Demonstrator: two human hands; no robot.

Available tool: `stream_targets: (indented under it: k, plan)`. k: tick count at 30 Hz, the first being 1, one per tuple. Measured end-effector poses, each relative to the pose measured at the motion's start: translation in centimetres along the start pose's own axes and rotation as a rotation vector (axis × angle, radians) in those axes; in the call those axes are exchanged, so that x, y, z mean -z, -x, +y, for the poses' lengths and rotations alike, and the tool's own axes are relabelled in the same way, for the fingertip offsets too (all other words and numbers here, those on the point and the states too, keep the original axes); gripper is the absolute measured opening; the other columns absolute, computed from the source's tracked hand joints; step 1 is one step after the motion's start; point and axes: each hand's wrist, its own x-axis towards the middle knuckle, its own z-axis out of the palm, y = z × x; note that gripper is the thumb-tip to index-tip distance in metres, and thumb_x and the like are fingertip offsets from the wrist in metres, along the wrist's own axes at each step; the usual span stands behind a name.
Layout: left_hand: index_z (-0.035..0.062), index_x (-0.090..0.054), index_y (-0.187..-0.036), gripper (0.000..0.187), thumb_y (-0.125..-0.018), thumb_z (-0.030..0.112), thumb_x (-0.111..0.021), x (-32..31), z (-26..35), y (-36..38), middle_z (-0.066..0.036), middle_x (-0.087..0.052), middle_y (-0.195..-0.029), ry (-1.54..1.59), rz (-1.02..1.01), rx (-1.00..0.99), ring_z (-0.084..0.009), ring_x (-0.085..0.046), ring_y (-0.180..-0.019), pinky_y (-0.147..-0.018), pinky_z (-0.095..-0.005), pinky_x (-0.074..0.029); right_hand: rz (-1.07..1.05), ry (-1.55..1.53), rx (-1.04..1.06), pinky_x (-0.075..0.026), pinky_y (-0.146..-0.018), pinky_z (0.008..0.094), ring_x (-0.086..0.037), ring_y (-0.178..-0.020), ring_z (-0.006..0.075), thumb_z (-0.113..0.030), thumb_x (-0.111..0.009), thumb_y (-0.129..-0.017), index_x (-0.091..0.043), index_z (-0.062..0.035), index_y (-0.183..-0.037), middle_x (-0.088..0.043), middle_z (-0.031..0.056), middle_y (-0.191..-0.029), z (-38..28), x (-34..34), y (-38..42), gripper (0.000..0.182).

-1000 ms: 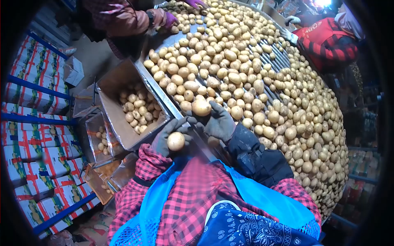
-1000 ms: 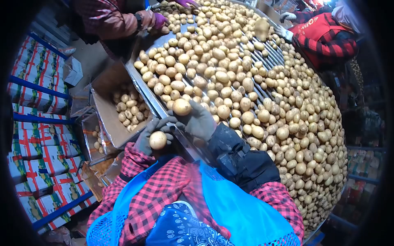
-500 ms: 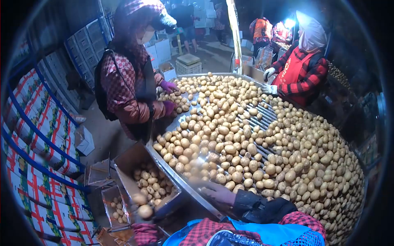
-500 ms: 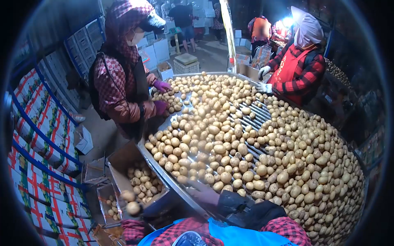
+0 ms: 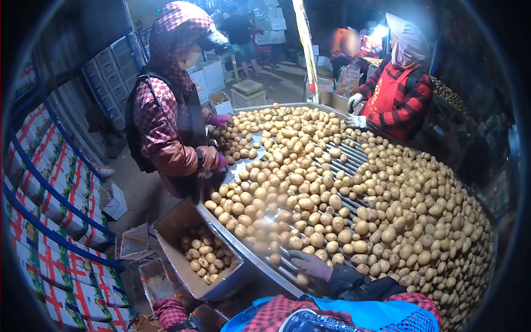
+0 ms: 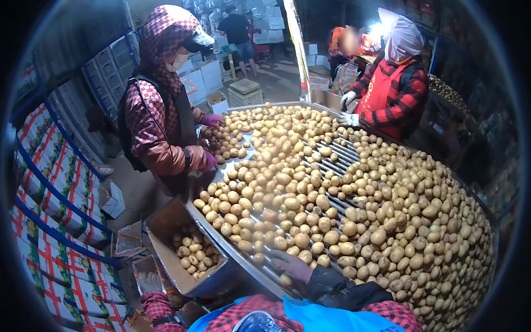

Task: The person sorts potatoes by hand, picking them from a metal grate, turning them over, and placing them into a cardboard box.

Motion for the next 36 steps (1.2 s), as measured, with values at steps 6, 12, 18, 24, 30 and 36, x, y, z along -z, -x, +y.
stream_targets:
  k: [6, 12, 18, 24, 30, 36]
  plan:
    - [0.0081, -0.043, -0.143, 0.045, -0.1, 0.023, -0.044, -10.3, -10.0, 4.7, -0.009, -0.052, -0.133, -0.8, -0.425, -0.247, -0.0178, -0.053, -0.115, -0.096, -0.031, -0.046, 0.044, 0.25, 0.108, -0.039, -0.104, 0.0293, -0.048, -0.124, 0.0162, -0.024, -0.057, -0.099, -0.046, -0.0054, -0.143, -0.053, 0.0087, -0.138, -0.6, 0.4, 0.8, 0.049]
    - [-0.0044, -0.053, -0.132, 0.046, -0.094, 0.02, -0.061, -17.6, -17.1, 12.1, -0.014, -0.061, -0.12, -0.995, -0.838, -0.26, -0.02, -0.057, -0.11, -0.097, -0.0333, -0.046, 0.109, 0.255, 0.167, -0.04, -0.104, 0.0304, -0.05, -0.124, 0.0157, -0.027, -0.058, -0.098, -0.05, -0.0058, -0.14, -0.056, 0.0097, -0.135, -1.0, 0.7, 3.0, 0.048]
    - [0.0008, -0.054, -0.133, 0.052, -0.089, 0.025, -0.066, -20.2, -20.6, 15.9, -0.02, -0.061, -0.122, -1.284, -1.157, -0.484, -0.0296, -0.061, -0.112, -0.096, -0.0359, -0.048, 0.287, 0.478, 0.161, -0.043, -0.102, 0.0324, -0.053, -0.12, 0.0163, -0.03, -0.059, -0.098, -0.049, -0.0072, -0.141, -0.059, 0.0115, -0.129, 1.0, 2.0, 4.6, 0.05]
    - [0.0025, -0.056, -0.133, 0.046, -0.09, 0.017, -0.064, -21.6, -22.2, 16.3, -0.021, -0.064, -0.116, -1.311, -1.192, -0.664, -0.0325, -0.062, -0.106, -0.094, -0.0378, -0.048, 0.582, 0.703, 0.388, -0.046, -0.097, 0.041, -0.057, -0.115, 0.0354, -0.039, -0.066, -0.089, -0.055, -0.0036, -0.131, -0.059, 0.0206, -0.126, 0.1, 6.2, 8.5, 0.056]
    - [0.0019, -0.061, -0.124, 0.045, -0.083, 0.019, -0.069, -22.2, -24.5, 17.3, -0.018, -0.064, -0.115, -1.381, -1.14, -0.928, -0.0346, -0.061, -0.106, -0.095, -0.0419, -0.047, 0.771, 1.306, 0.422, -0.034, -0.108, 0.0498, -0.044, -0.129, 0.0406, -0.047, -0.066, -0.085, -0.049, -0.0082, -0.138, -0.048, 0.0232, -0.138, -3.1, 12.9, 5.0, 0.068]
    - [0.0052, -0.063, -0.121, 0.044, -0.081, 0.022, -0.071, -23.1, -24.4, 19.2, -0.016, -0.063, -0.12, -1.567, -1.098, -1.098, -0.0361, -0.057, -0.114, -0.099, -0.0477, -0.043, 0.464, 1.66, 0.265, -0.023, -0.112, 0.0599, -0.021, -0.141, 0.0504, -0.061, -0.062, -0.081, -0.039, -0.0126, -0.147, -0.035, 0.0223, -0.15, -6.4, 16.2, -5.3, 0.085]
